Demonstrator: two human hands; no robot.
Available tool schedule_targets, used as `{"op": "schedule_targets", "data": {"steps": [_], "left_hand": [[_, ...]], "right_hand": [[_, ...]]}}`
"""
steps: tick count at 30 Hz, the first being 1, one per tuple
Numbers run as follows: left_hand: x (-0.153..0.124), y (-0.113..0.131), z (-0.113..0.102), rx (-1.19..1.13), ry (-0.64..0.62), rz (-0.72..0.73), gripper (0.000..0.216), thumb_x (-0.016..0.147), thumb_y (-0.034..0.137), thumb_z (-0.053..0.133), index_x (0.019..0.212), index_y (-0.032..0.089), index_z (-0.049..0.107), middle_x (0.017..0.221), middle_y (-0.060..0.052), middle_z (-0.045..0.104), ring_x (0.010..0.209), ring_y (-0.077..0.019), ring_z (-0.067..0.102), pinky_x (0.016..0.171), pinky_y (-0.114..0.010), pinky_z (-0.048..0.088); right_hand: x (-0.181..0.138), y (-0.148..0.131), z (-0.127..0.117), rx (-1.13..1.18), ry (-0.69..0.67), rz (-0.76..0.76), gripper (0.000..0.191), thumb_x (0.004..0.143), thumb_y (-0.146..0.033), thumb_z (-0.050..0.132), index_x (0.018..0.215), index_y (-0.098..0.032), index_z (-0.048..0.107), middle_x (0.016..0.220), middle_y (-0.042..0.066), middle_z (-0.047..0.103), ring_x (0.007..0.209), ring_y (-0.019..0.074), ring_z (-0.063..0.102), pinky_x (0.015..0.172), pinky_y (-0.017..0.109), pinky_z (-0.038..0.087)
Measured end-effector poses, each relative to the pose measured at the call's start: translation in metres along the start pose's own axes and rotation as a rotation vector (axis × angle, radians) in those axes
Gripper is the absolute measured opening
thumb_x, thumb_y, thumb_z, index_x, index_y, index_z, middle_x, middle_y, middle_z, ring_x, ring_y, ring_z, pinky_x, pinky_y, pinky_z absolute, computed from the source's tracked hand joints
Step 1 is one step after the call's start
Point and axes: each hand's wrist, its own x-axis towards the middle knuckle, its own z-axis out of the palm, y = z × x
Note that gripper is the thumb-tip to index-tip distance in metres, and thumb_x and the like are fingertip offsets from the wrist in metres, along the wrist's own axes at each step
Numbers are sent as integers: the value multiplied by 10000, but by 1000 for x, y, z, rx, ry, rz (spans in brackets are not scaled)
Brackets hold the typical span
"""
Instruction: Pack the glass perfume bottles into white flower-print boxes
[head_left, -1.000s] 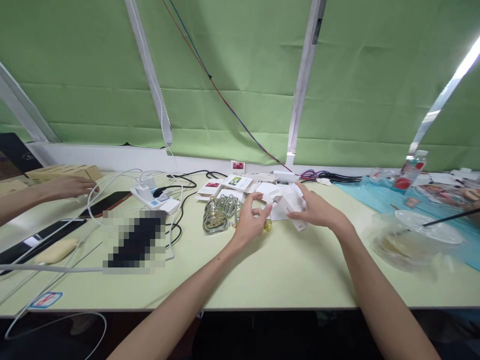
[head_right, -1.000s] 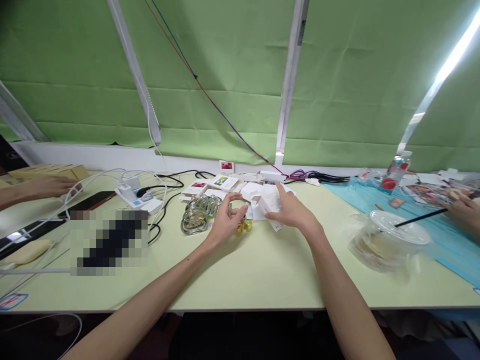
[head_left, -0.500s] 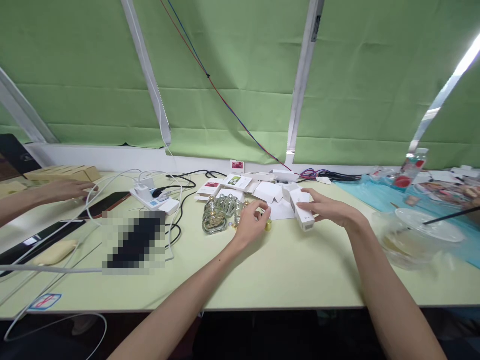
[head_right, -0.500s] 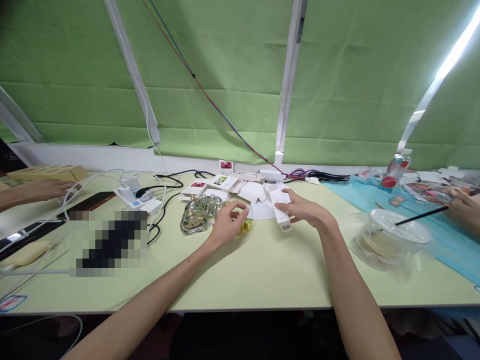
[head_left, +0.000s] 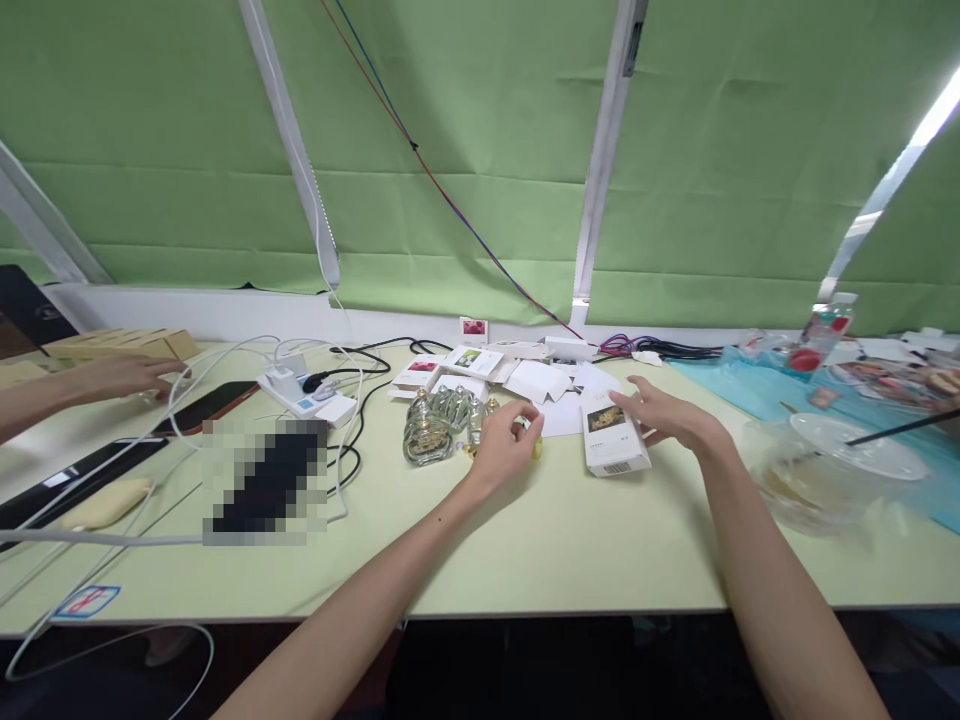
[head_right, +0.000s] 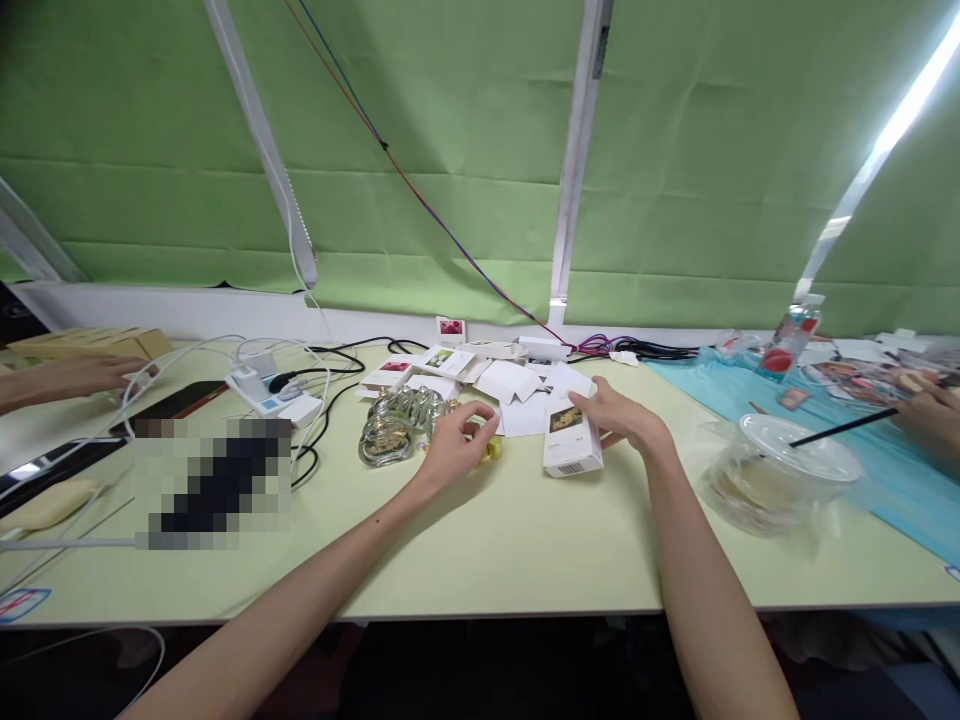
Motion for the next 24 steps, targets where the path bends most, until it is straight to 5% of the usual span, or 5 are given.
{"op": "schedule_targets", "data": {"steps": [8,18,24], "left_hand": [[0,0,1,50,-14,35,166,906,317,545,826,182,597,857,-1,651,516,-67,489,532,-241,394],[-1,-2,2,116,-15,118,146,926,284,535,825,190,585,860,-3,651,548,-79,484,563,-247,407],[-4,-3,3,201,-21,258,146,949,235,502,832,190,576,872,-14,640,554,-82,450,601,-255,401]], "right_hand": [[24,10,0,-175,77,6,767,915,-370,638,1549,-202,241,1220,151,681,947,236,713,699,308,624],[33,18,-2,-429,146,87,741,914,-495,597,1557,-244,327,1493,163,518,804,206,745,840,377,594],[30,14,1,-456,171,88,666,934,-500,552,1524,-248,373,1408,157,596,756,204,745,828,383,582]]}}
